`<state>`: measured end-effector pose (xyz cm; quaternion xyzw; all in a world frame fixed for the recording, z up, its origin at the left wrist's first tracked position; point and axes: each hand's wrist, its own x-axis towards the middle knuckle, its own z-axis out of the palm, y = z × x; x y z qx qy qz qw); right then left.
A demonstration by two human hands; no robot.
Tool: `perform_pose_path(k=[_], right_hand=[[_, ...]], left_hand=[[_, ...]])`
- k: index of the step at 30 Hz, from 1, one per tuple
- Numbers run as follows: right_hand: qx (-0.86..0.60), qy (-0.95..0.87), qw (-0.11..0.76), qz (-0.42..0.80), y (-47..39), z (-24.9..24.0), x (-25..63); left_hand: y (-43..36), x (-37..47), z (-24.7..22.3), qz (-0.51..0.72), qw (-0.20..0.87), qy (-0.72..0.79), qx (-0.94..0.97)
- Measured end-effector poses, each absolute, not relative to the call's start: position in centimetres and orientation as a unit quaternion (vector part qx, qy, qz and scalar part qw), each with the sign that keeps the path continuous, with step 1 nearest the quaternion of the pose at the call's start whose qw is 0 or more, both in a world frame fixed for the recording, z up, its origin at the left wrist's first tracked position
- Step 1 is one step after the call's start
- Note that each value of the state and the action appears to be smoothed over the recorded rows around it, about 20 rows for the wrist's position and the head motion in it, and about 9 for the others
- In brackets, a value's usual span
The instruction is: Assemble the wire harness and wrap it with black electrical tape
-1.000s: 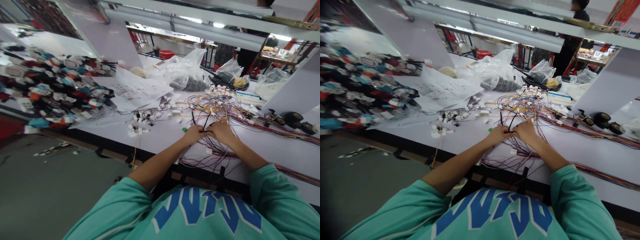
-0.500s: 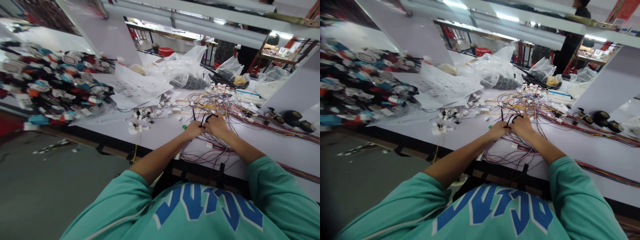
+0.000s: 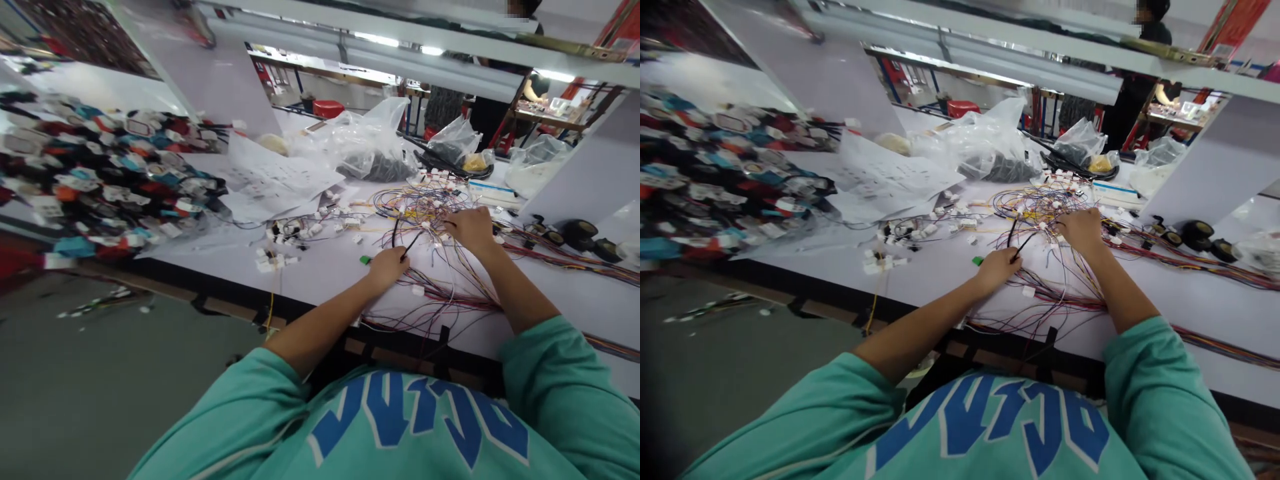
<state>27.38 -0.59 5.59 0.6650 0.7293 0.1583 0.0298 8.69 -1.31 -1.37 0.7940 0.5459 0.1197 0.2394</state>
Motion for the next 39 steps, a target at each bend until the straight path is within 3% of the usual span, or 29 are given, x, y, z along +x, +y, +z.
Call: perform_pose_path(k=[3, 8, 14, 17, 19, 24, 26, 31, 39], right_hand=[[0.703, 0.694, 0.042, 0.15, -2.8, 4.7, 30.4], [0.779, 0.601, 0.077, 0.159, -6.0, 3.6, 36.1], [0.843, 0.509, 0.114, 0.129, -7.9, 2.1, 40.5], [0.848, 0.504, 0.129, 0.105, -7.9, 1.4, 40.8], [0.856, 0.493, 0.12, 0.102, -7.7, 1.3, 40.5], [0.868, 0.478, 0.071, 0.113, -7.7, 1.8, 39.7], [0.871, 0.475, 0.071, 0.101, -7.8, 2.0, 39.5], [0.888, 0.449, 0.05, 0.081, -7.9, 2.7, 39.2], [0.881, 0.466, -0.028, 0.072, -8.0, 4.9, 37.4]], left_hand=[[-0.9, 8.4, -1.4, 0.15, 0.275, 0.538, 0.782], [0.2, 7.1, -1.4, 0.148, 0.467, 0.492, 0.72], [0.0, 6.8, -0.4, 0.138, 0.255, 0.503, 0.814], [-0.1, 7.0, -0.3, 0.124, 0.234, 0.528, 0.807], [0.0, 7.0, -0.6, 0.122, 0.276, 0.533, 0.79], [1.1, 6.1, -0.6, 0.154, 0.524, 0.526, 0.652], [1.7, 5.4, -0.2, 0.203, 0.562, 0.541, 0.592], [3.3, 2.6, 1.0, 0.31, 0.506, 0.584, 0.555], [3.5, -0.2, 1.6, 0.024, 0.337, 0.447, 0.829]])
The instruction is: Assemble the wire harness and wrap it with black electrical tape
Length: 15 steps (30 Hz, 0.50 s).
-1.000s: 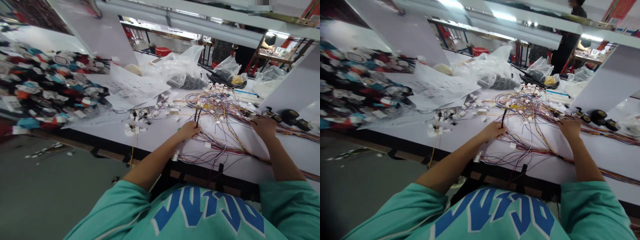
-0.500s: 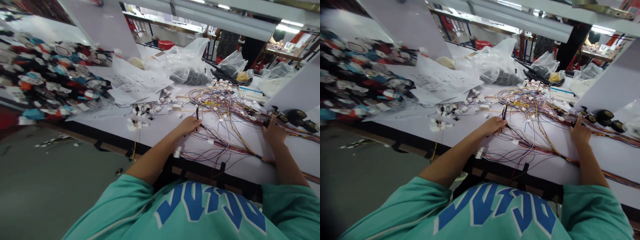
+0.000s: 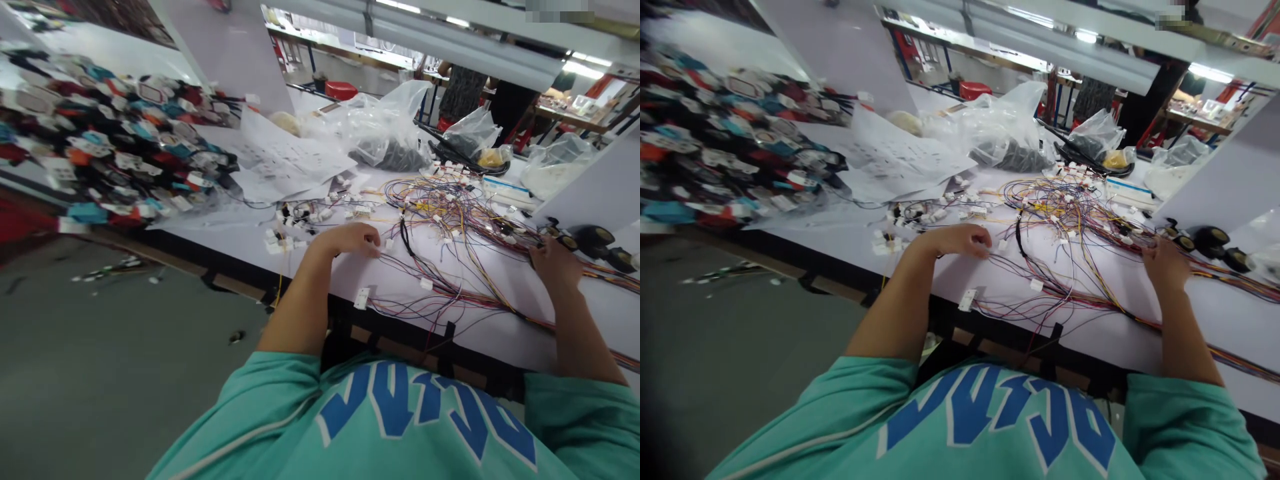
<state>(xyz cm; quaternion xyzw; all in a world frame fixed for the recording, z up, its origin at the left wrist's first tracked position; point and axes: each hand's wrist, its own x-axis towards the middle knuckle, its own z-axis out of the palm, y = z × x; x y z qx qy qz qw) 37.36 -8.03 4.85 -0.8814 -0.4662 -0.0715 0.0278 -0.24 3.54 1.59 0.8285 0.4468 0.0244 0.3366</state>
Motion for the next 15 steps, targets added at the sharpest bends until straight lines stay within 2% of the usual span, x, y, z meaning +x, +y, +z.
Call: perform_pose_path(k=[3, 5, 8, 11, 15], right_hand=[[-0.848, -0.526, 0.056, -0.038, -7.4, 5.3, 35.9], [-0.815, -0.574, 0.074, -0.025, -6.5, 5.3, 34.6], [-0.751, -0.655, 0.077, -0.006, -4.4, 4.8, 32.1], [-0.714, -0.699, 0.042, 0.018, -1.8, 4.0, 29.3], [-0.724, -0.689, -0.004, 0.034, 1.1, 2.5, 26.4]], left_hand=[[3.5, 0.0, 1.4, -0.031, 0.254, 0.432, 0.865], [3.5, 0.1, 1.3, -0.03, 0.267, 0.426, 0.864], [3.5, -0.3, 1.5, 0.043, 0.386, 0.425, 0.818], [3.4, -0.6, 1.6, 0.152, 0.513, 0.407, 0.741], [3.4, -0.4, 1.3, 0.264, 0.604, 0.384, 0.646]])
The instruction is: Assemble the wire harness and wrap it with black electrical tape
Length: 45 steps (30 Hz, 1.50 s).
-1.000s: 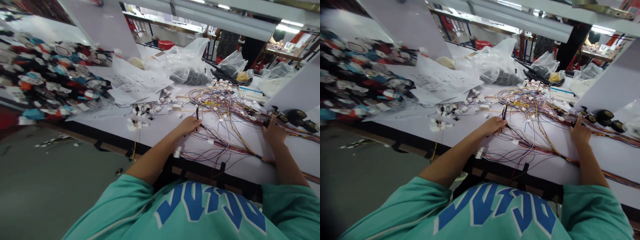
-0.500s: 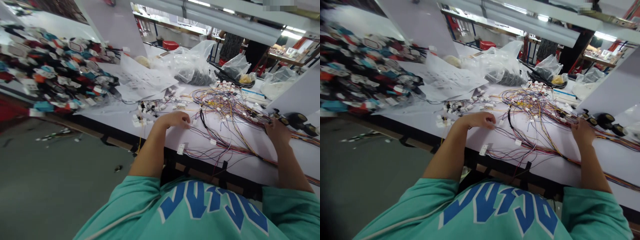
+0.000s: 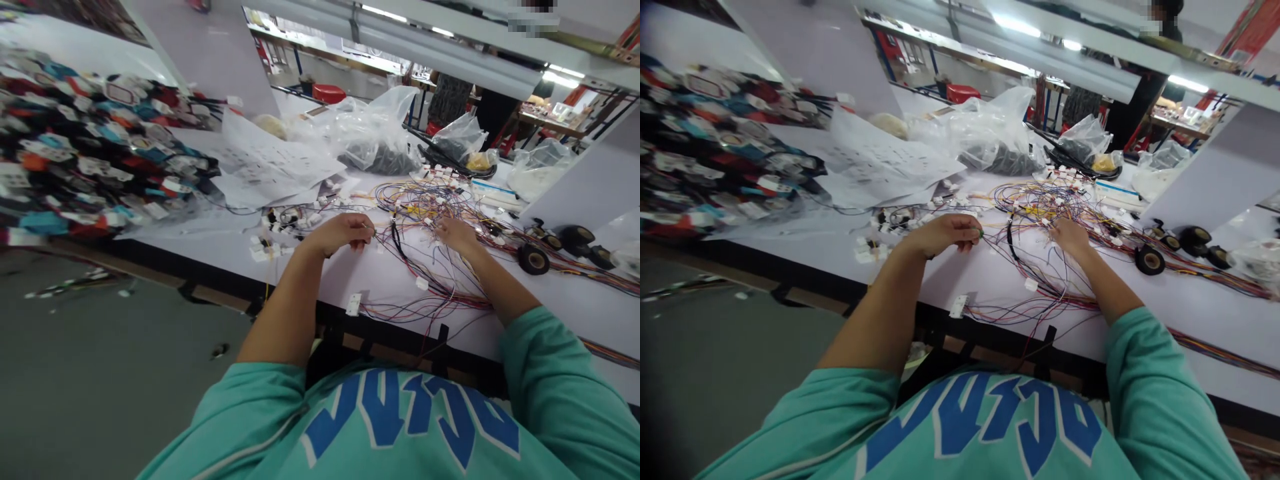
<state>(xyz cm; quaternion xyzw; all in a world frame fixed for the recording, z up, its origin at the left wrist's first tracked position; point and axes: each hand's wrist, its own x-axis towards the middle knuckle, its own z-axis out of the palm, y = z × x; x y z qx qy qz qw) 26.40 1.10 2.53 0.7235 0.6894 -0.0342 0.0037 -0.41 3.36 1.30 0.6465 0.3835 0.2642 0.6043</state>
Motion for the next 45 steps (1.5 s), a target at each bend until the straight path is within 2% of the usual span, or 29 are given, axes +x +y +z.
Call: perform_pose_path(k=[3, 7, 11, 13, 15, 17, 19, 24, 27, 29, 32, 34, 41, 45], right_hand=[[0.742, 0.669, -0.005, -0.036, 2.3, 1.5, 25.7], [0.754, 0.65, -0.061, -0.074, 2.9, 1.1, 26.0], [0.72, 0.643, -0.224, -0.134, 2.8, 1.6, 25.6], [0.686, 0.621, -0.312, -0.215, 2.3, 1.8, 24.7], [0.647, 0.603, -0.352, -0.306, 1.6, 1.8, 23.6], [0.615, 0.61, -0.357, -0.35, 1.0, 1.6, 22.7], [0.603, 0.634, -0.348, -0.337, 0.8, 1.4, 22.3], [0.656, 0.674, -0.284, -0.187, 1.2, 1.4, 22.9], [0.655, 0.696, -0.276, -0.106, 0.7, 2.5, 22.6], [0.614, 0.711, -0.288, -0.187, 0.0, 3.3, 21.5], [0.509, 0.694, -0.27, -0.432, -1.3, 4.1, 19.6], [0.465, 0.655, -0.253, -0.539, -1.8, 4.0, 18.9], [0.501, 0.535, -0.255, -0.631, -3.0, 3.3, 21.2], [0.519, 0.453, -0.363, -0.628, -3.3, 3.5, 22.3]], left_hand=[[3.4, -0.2, 1.1, 0.291, 0.65, 0.363, 0.6], [3.4, 0.0, 1.2, 0.302, 0.686, 0.332, 0.573], [3.5, 0.1, 1.0, 0.316, 0.712, 0.3, 0.551], [3.6, 0.2, 0.8, 0.324, 0.721, 0.283, 0.543], [3.7, 0.3, 0.6, 0.329, 0.729, 0.266, 0.538], [3.7, 0.3, 0.5, 0.332, 0.735, 0.254, 0.534], [3.7, 0.3, 0.4, 0.332, 0.74, 0.247, 0.53], [3.7, 0.5, 0.6, 0.338, 0.752, 0.242, 0.512], [3.3, 0.9, 1.0, 0.366, 0.75, 0.245, 0.493], [3.0, 1.3, 1.3, 0.389, 0.74, 0.254, 0.486], [2.6, 1.8, 1.6, 0.415, 0.719, 0.273, 0.487], [2.6, 2.0, 1.7, 0.428, 0.706, 0.287, 0.486], [2.7, 3.4, 1.4, 0.453, 0.704, 0.323, 0.442], [1.7, 4.8, 0.7, 0.397, 0.732, 0.331, 0.445]])
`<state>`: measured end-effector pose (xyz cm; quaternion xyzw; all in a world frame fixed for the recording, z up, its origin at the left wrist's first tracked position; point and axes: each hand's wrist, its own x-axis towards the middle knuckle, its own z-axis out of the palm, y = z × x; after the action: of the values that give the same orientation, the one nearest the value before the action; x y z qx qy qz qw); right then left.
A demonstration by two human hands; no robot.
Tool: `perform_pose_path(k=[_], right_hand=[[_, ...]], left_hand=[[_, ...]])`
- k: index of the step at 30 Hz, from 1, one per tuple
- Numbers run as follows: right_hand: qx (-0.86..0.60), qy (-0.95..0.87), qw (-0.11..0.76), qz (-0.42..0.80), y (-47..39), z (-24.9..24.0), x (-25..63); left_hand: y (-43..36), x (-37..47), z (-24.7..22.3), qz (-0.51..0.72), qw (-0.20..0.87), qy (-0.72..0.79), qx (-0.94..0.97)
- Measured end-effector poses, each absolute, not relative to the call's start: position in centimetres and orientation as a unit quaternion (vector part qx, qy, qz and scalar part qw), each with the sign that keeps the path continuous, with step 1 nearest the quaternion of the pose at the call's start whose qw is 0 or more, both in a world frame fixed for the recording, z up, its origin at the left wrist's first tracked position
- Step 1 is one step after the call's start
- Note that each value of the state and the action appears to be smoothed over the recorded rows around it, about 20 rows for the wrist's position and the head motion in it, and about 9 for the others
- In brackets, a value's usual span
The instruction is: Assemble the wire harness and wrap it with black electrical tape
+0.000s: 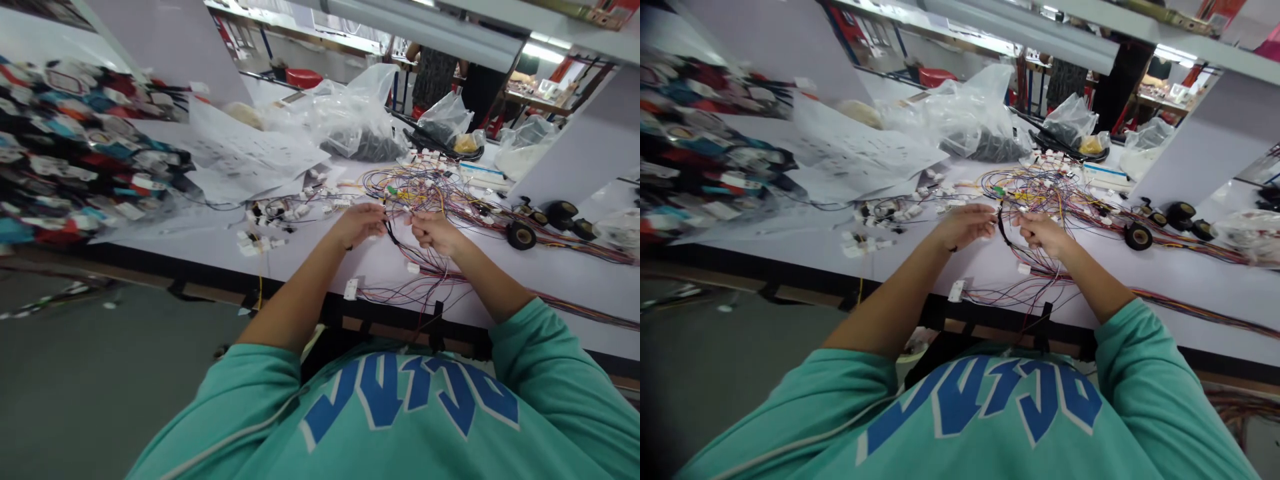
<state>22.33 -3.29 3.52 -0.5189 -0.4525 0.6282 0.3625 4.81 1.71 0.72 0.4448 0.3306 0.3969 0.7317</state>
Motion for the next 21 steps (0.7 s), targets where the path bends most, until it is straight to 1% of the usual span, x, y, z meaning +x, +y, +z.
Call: perform_pose_path(k=[2, 5, 7, 11, 17, 21], right_hand=[[-0.513, -0.425, 0.407, 0.625, -3.3, 3.8, 22.8], [-0.492, -0.429, 0.431, 0.624, -3.6, 4.3, 23.3], [-0.477, -0.448, 0.438, 0.616, -3.9, 4.4, 23.3], [-0.472, -0.495, 0.442, 0.581, -4.5, 4.0, 22.2], [-0.476, -0.578, 0.428, 0.506, -4.5, 3.3, 20.6], [-0.439, -0.574, 0.403, 0.561, -4.7, 2.8, 21.8]], left_hand=[[1.1, 5.4, 0.3, 0.331, 0.742, 0.336, 0.477], [0.3, 6.1, 0.0, 0.273, 0.735, 0.327, 0.527], [0.0, 6.3, 0.3, 0.296, 0.715, 0.325, 0.544], [-0.7, 7.0, 2.1, 0.398, 0.667, 0.318, 0.543], [-1.3, 8.5, 4.4, 0.461, 0.628, 0.331, 0.533], [-1.1, 8.9, 4.3, 0.475, 0.663, 0.344, 0.465]])
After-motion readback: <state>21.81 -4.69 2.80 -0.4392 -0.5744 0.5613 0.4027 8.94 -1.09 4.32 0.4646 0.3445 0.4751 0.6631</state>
